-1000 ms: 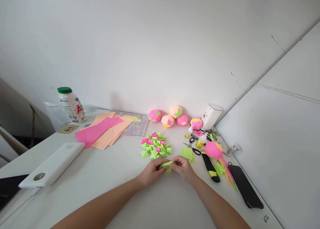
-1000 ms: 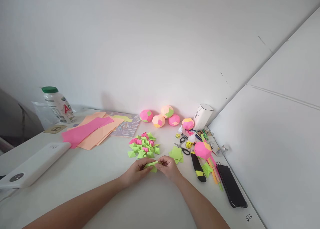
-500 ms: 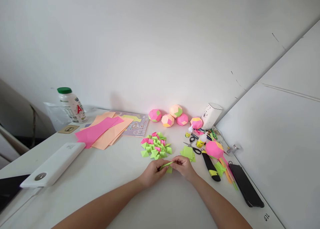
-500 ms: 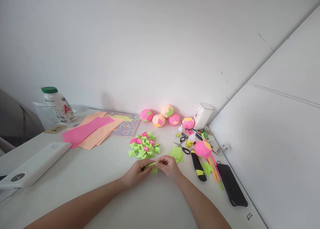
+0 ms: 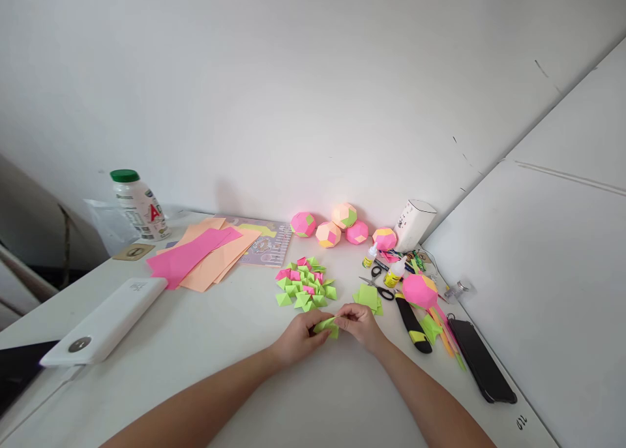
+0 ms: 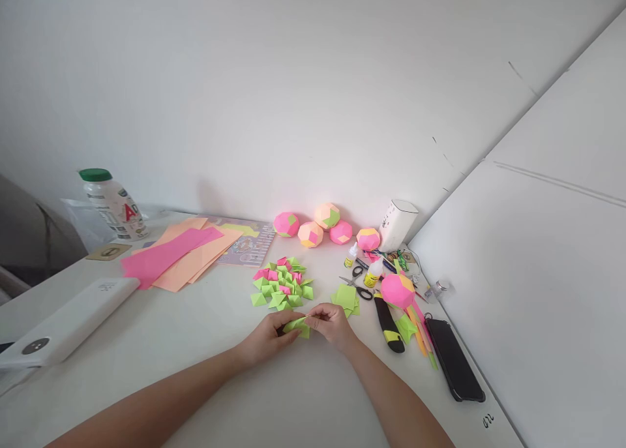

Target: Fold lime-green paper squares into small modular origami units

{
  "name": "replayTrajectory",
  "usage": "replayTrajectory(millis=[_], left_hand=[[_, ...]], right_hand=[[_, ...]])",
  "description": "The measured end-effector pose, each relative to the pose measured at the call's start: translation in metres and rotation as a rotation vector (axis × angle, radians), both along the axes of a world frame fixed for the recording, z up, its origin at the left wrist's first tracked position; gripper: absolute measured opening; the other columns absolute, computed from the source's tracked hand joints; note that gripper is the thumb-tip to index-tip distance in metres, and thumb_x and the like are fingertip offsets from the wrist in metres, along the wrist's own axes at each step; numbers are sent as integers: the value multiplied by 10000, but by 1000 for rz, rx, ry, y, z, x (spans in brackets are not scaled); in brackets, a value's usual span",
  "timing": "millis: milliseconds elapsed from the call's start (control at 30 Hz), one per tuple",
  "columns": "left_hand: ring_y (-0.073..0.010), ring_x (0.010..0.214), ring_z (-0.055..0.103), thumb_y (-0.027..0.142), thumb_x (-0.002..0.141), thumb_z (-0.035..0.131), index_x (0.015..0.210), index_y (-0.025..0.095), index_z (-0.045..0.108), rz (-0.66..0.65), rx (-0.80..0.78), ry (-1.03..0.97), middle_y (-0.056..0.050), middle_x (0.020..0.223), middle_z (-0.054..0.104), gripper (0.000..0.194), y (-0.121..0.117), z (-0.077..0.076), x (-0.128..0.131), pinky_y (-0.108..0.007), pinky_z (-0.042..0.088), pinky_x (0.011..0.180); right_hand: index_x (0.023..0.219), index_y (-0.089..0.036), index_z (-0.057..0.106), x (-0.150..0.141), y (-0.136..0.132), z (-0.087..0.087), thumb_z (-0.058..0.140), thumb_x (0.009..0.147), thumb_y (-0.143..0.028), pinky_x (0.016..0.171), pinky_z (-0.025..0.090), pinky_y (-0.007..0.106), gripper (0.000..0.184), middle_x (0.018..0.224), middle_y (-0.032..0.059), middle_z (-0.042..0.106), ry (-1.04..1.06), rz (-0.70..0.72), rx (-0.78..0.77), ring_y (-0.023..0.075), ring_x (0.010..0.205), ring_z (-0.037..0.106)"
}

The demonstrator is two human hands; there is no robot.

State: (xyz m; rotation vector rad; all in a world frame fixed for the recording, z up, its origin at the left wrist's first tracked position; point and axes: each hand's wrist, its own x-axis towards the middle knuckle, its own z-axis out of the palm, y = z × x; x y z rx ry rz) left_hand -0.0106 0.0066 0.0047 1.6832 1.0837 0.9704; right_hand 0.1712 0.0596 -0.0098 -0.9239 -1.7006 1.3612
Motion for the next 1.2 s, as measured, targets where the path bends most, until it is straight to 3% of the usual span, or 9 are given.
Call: replayTrajectory(millis=[233, 500, 700, 900, 1200], left_hand=[[-102, 547, 435, 348, 705, 626, 988, 142, 585, 101, -236, -236, 18, 661, 520, 352, 6, -12, 1, -220, 348, 508], [-140, 658, 521, 343, 733, 613, 921, 135, 626, 18, -222, -260, -32, 762, 602, 281, 5, -5, -1, -249, 394, 592], [-108, 587, 485, 353, 659, 681, 897, 140, 611, 97, -292, -343, 25, 646, 544, 327, 7, -8, 2, -231, 383, 557], [-77, 490, 400, 382, 613, 716, 848, 142, 621, 174, -312, -367, 67, 541, 454, 349, 7, -7, 2, -205, 314, 465], [-119, 578, 511, 401, 629, 702, 754, 152, 630, 131, -274, -380, -4, 657, 600, 288, 7, -4, 3, -225, 372, 507]], right_hand=[[694, -159, 619, 0, -4, 4, 669, 722, -365, 492, 379, 219, 214, 600, -11, 553, -38, -38, 28, 106, 525, 470], [900, -175, 635, -4, -10, 1, 618, 772, -311, 538, 441, 238, 187, 788, 48, 641, -120, -12, 262, 147, 634, 565], [859, -178, 701, -4, -9, -1, 629, 764, -319, 527, 464, 256, 185, 741, 58, 693, -148, -36, 300, 160, 589, 593], [834, -150, 705, -2, -6, -8, 640, 752, -335, 472, 452, 230, 212, 616, 32, 646, -111, -42, 220, 128, 502, 542], [781, -143, 695, 1, -2, -8, 673, 721, -352, 450, 426, 209, 218, 528, -18, 542, -65, 12, -2, 90, 465, 452]])
